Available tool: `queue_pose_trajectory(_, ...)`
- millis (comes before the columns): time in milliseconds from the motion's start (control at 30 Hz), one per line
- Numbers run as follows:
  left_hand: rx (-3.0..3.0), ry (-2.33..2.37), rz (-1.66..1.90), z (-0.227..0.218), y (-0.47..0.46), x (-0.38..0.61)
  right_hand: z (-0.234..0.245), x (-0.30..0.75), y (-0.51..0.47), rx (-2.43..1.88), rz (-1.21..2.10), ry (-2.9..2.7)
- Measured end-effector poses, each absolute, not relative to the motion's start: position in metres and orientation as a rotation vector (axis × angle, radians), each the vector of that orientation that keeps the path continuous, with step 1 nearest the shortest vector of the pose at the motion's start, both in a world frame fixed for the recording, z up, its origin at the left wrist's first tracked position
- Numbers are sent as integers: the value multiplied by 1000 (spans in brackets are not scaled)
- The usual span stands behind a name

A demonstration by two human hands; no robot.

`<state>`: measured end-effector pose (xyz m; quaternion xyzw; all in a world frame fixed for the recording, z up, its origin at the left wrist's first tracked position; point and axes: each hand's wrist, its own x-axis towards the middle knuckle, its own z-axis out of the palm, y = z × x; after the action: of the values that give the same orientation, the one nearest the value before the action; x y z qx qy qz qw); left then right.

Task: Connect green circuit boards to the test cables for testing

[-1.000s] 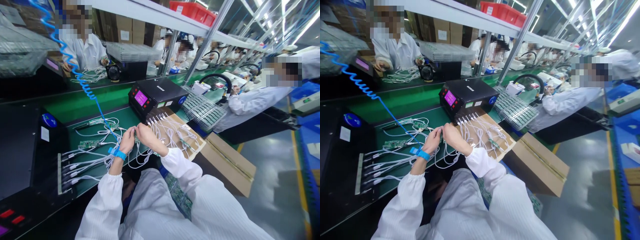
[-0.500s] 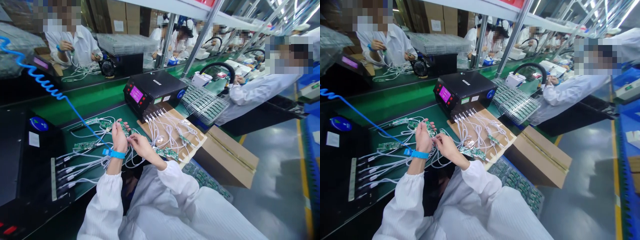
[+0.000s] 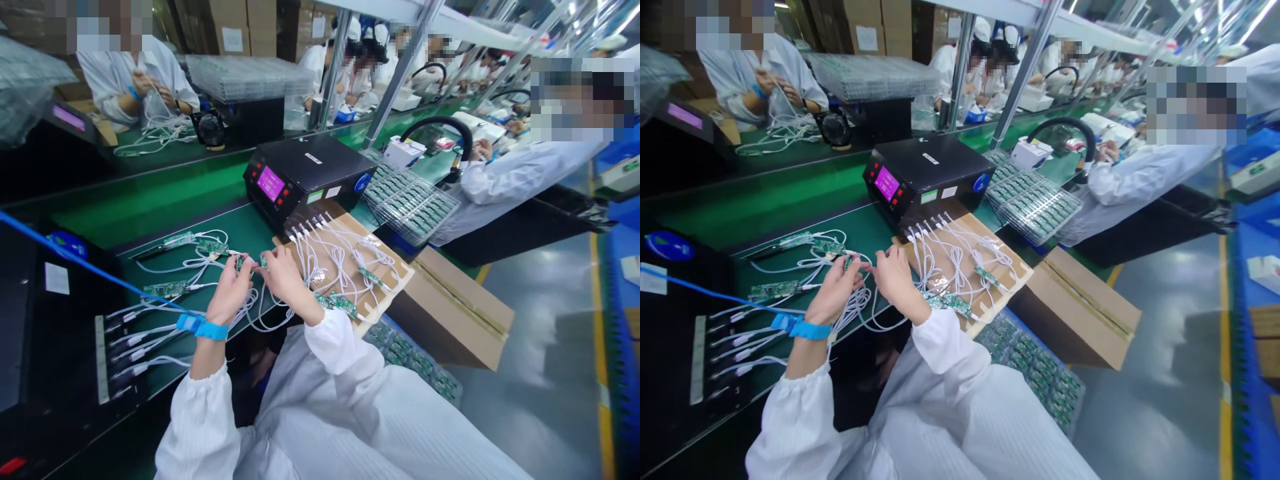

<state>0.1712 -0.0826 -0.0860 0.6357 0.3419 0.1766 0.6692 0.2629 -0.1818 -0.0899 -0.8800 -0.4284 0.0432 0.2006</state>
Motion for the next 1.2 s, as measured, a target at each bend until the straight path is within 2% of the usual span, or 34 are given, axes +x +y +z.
queue_pose_trajectory(267,1626,768,354,-104,-81,183,-88,284,-158,-2600,260,-1004)
queue_pose_trajectory(400,1840,732,462,-110,-83,199,-89,285,-165,-2408,241,-848)
queue_pose_trajectory(667,1858,595,447,-116,-82,222,-107,298,-183,-1935,296,-557)
queue_pose_trajectory(733,1833,611,482,-120,-79,224,-109,295,-191,-1879,273,-522)
queue_pose_trajectory(833,1701,606,547,-124,-75,224,-113,282,-206,-2016,224,-556)
queue_pose_trajectory(900,1619,585,570,-125,-75,225,-119,271,-212,-2062,301,-632)
queue_pose_trajectory(1033,1569,607,624,-124,-82,230,-134,258,-210,-1825,493,-670)
queue_pose_trajectory(1200,1409,727,738,-122,-80,239,-131,255,-210,-1855,408,-716)
